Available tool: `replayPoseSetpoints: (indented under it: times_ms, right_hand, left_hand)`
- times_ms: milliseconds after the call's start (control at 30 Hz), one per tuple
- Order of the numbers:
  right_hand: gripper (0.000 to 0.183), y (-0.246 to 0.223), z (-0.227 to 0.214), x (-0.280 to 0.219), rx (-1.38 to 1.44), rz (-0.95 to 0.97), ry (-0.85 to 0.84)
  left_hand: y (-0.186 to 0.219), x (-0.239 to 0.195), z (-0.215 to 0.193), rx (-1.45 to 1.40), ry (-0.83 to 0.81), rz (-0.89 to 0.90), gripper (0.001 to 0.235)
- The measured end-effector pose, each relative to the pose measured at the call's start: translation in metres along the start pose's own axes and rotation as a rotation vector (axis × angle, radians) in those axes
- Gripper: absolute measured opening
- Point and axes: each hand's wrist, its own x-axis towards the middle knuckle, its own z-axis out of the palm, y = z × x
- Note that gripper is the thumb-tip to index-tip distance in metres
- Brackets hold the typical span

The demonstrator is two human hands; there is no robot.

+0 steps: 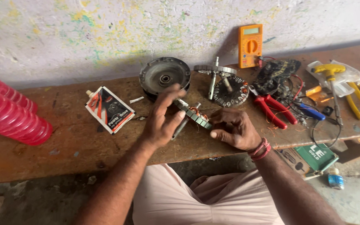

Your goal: The person works on a disassembled electric motor rotor, using pliers to strip and trim copper wire ends and adjusting the commutator segments. The person handles the rotor and stator components on a wooden workbench.

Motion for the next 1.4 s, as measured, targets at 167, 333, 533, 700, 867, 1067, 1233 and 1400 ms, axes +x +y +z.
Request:
replayPoseSetpoints:
  times_ms: [167, 333, 533, 700, 867, 1067, 1233, 1400]
  right_hand:
    - [0.023, -0.005, -0.001, 0.003, 0.070, 0.023, -0.065]
    - [0.013, -0.003, -0.002, 0.004, 0.129, 0.056, -0.160]
    - [0.012, 0.004, -0.003, -0.001, 0.212, 0.139, -0.085]
    - [0.013, 0.019, -0.002, -0.005, 0.284, 0.261, -0.029]
    - [0.021, 0.027, 0.000, -0.014, 0.097, 0.280, 0.064]
    - [0.099, 0.011, 0.004, -0.012, -0.319, -0.170, 0.371]
    - [0.128, -0.005, 0.008, 0.001, -0.297, -0.116, 0.193]
    - [0.125, -0.009, 0.007, -0.001, -0.300, -0.068, 0.226]
  left_hand:
    - [0.031, -0.024, 0.031, -0.056, 0.300, -0.405, 0.048]
    - [0.048, -0.035, 0.050, -0.163, 0.182, -0.428, 0.033]
    - [0.039, -0.031, 0.041, -0.108, 0.122, -0.462, 0.035]
    - [0.029, -0.012, 0.027, 0.047, 0.021, -0.487, 0.034]
    - [0.019, 0.024, 0.019, -0.069, -0.213, -0.278, 0.041]
    - [0.023, 0.037, 0.033, -0.388, -0.269, -0.492, 0.055]
    - [0.033, 0.039, 0.046, -0.378, -0.262, -0.496, 0.061]
    - [0.033, 0.026, 0.045, -0.458, -0.233, -0.421, 0.054]
